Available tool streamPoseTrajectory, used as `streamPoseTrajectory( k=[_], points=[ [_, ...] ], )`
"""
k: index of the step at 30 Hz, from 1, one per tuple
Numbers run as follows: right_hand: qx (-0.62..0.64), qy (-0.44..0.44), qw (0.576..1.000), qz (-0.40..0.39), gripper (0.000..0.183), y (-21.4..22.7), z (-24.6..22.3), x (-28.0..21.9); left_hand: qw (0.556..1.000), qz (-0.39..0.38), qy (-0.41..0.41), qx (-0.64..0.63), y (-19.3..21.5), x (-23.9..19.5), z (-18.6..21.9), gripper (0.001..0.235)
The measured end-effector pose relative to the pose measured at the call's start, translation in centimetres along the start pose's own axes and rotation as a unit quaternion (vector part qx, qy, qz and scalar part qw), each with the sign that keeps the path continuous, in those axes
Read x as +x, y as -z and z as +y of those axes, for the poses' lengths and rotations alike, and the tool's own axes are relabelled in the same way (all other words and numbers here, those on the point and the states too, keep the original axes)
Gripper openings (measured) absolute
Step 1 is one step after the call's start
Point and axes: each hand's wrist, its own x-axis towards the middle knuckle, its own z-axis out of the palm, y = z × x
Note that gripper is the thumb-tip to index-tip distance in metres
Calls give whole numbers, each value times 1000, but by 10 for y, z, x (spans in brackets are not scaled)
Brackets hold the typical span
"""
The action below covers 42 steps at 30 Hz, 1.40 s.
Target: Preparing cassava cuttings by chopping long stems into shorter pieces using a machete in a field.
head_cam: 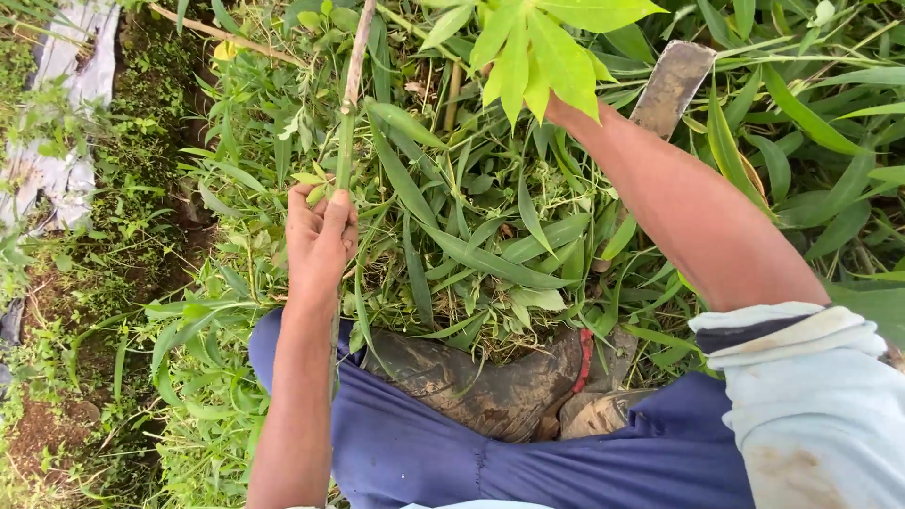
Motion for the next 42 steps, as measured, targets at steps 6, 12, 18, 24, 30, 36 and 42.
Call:
streamPoseTrajectory(
  k=[6, 12, 18, 24, 30, 36, 42],
  points=[
    [11, -91, 994, -52, 24, 1, -14, 19, 998, -4, 28, -53, -8, 3, -10, 27],
    [33, -119, 984, -130, 41, 26, -27, 2, 998, -4, 23, -66, -3, 10, -24, 31],
    [-130, -83, 984, -92, 33, 52, -15, -5, 997, -4, 31, -67, -11, 12, -34, 30],
    [-240, 102, 965, 19, 36, 64, 18, 1, 996, -20, 40, -78, -29, 10, -39, 31],
    [-326, 196, 900, 213, 40, 50, 9, -23, 995, -15, 51, -90, -52, 8, -28, 29],
    [40, 38, 997, -47, 39, -16, -51, -102, 997, -37, -9, -67, -90, 3, -33, 30],
    [101, 60, 993, -29, 17, -36, -37, -109, 991, -129, -7, -23, -87, -32, -29, 34]
  ],
)
